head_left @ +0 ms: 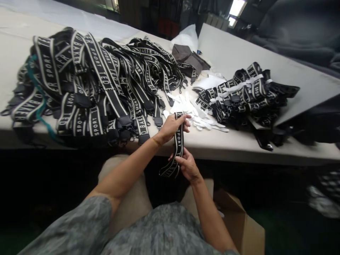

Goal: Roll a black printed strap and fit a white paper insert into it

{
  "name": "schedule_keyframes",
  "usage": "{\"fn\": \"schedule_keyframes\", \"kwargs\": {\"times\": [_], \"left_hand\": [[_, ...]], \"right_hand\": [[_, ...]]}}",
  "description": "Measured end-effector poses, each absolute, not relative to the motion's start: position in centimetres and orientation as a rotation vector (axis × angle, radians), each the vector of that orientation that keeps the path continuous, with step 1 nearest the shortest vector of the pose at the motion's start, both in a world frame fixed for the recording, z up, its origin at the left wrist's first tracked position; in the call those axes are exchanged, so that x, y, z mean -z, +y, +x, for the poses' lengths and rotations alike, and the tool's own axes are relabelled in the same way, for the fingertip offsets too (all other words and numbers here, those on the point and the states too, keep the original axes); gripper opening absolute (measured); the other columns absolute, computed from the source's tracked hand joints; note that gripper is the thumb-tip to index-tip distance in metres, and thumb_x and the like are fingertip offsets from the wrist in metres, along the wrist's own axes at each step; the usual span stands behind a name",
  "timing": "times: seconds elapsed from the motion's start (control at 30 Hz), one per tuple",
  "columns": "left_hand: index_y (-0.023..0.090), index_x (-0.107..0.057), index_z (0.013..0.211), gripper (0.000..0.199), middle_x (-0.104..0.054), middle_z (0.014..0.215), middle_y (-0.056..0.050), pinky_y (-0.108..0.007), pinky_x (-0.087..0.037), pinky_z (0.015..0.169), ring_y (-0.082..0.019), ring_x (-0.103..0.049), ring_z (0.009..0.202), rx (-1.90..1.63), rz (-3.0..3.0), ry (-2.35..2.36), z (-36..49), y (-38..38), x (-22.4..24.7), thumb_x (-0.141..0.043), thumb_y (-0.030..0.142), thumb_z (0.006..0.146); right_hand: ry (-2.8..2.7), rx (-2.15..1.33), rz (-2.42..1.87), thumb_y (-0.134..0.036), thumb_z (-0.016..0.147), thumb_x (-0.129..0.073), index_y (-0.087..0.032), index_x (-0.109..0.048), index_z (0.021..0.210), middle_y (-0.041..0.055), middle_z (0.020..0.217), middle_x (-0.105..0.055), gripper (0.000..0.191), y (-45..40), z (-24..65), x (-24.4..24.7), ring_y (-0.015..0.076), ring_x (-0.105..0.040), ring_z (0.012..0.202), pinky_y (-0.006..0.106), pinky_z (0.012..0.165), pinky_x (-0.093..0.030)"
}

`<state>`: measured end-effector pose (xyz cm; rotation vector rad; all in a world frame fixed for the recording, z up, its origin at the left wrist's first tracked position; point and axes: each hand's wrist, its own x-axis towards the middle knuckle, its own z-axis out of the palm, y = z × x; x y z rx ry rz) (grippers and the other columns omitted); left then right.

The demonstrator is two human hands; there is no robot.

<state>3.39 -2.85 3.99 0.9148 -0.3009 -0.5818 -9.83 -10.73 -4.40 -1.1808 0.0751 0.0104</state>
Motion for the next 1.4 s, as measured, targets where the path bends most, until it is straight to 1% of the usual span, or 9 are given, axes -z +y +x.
{"fn": "schedule_keyframes", "kwargs": {"times": [0.17, 0.33, 0.53, 0.67, 0.8, 1.0, 1.13, 1.27, 1.4], "left_hand": [[0.008, -0.066, 0.103, 0.023, -0.065, 0.072, -0.003, -0.021, -0.055, 0.061, -0.01, -0.064, 0.058, 0.479, 0.889, -0.422, 3.8, -3.1, -3.6, -0.062, 0.028, 0.091], [0.007, -0.065, 0.096, 0.018, -0.061, 0.068, -0.001, -0.018, -0.054, 0.065, -0.006, -0.059, 0.056, 0.445, 0.591, -0.096, 3.3, -3.7, -4.2, -0.048, 0.014, 0.097], [0.007, -0.061, 0.083, 0.027, -0.059, 0.068, -0.002, -0.018, -0.053, 0.065, -0.005, -0.059, 0.057, 0.457, 0.557, 0.072, 1.8, -4.9, -3.6, -0.04, 0.013, 0.1], [0.006, -0.064, 0.086, 0.025, -0.059, 0.068, -0.002, -0.017, -0.053, 0.062, -0.005, -0.057, 0.056, 0.478, 0.594, -0.009, 2.8, -4.5, -3.2, -0.044, 0.015, 0.099], [0.002, -0.068, 0.093, 0.021, -0.062, 0.067, -0.004, -0.021, -0.054, 0.06, -0.008, -0.058, 0.054, 0.553, 0.672, -0.156, 4.7, -3.1, -3.2, -0.057, 0.02, 0.094], [0.006, -0.068, 0.097, 0.039, -0.066, 0.069, -0.003, -0.025, -0.057, 0.064, -0.013, -0.066, 0.059, 0.394, 0.951, -0.394, 4.9, -2.5, -3.5, -0.064, 0.043, 0.089], [0.005, -0.068, 0.091, 0.038, -0.066, 0.066, -0.004, -0.025, -0.057, 0.061, -0.013, -0.065, 0.056, 0.367, 1.035, -0.283, 4.9, -2.4, -3.7, -0.065, 0.043, 0.088], [0.006, -0.071, 0.096, 0.034, -0.072, 0.078, -0.01, -0.029, -0.057, 0.077, -0.018, -0.069, 0.075, 0.606, 1.161, -0.406, 3.9, -1.0, -5.4, -0.067, 0.039, 0.086], [0.015, -0.076, 0.093, 0.023, -0.075, 0.085, -0.006, -0.026, -0.052, 0.084, -0.02, -0.069, 0.086, 0.883, 1.382, -1.047, 0.5, 0.8, -8.9, -0.067, 0.035, 0.086]], "right_hand": [[0.037, -0.137, -1.028, -0.035, 0.067, -0.08, -0.016, -0.063, 0.108, 0.0004, 0.071, -0.067, 0.048, -11.1, -9.2, 4.0, 0.0181, -0.065, 0.064, 0.03, 0.065, -0.052], [-0.075, -0.167, -1.064, -0.028, 0.069, -0.081, -0.015, -0.064, 0.112, 0.0025, 0.078, -0.071, 0.049, -11.0, -8.9, 4.8, 0.0189, -0.068, 0.073, 0.034, 0.077, -0.053], [-0.039, -0.175, -1.188, -0.026, 0.065, -0.084, -0.011, -0.067, 0.082, 0.0015, 0.068, -0.068, 0.028, -10.9, -8.2, 6.6, 0.0162, -0.065, 0.064, 0.035, 0.076, -0.055], [-0.063, -0.283, -1.056, -0.029, 0.07, -0.081, -0.013, -0.065, 0.102, -0.0045, 0.062, -0.061, 0.04, -11.5, -8.5, 6.9, 0.0112, -0.058, 0.051, 0.031, 0.062, -0.056], [-0.032, -0.419, -1.048, -0.03, 0.074, -0.077, -0.012, -0.06, 0.112, 0.0004, 0.066, -0.068, 0.045, -13.2, -9.1, 6.5, 0.0146, -0.065, 0.055, 0.026, 0.054, -0.055], [0.062, -0.42, -1.009, -0.032, 0.073, -0.076, -0.012, -0.06, 0.108, 0.0016, 0.061, -0.069, 0.043, -13.9, -10.3, 6.3, 0.0079, -0.051, 0.036, 0.015, 0.032, -0.035], [0.218, -0.293, -0.982, -0.041, 0.073, -0.077, -0.012, -0.06, 0.099, -0.002, 0.054, -0.064, 0.043, -12.3, -11.6, 6.8, 0.0025, -0.035, 0.028, 0.013, 0.026, -0.021], [0.377, -0.06, -1.071, -0.045, 0.068, -0.081, -0.012, -0.058, 0.09, 0.003, 0.056, -0.067, 0.046, -11.6, -12.1, 7.5, 0.007, -0.047, 0.031, 0.014, 0.029, -0.03], [0.514, 0.264, -0.985, -0.041, 0.064, -0.083, -0.014, -0.06, 0.083, 0.0047, 0.062, -0.07, 0.041, -13.9, -11.7, 6.9, 0.0127, -0.06, 0.042, 0.02, 0.038, -0.046]]}}
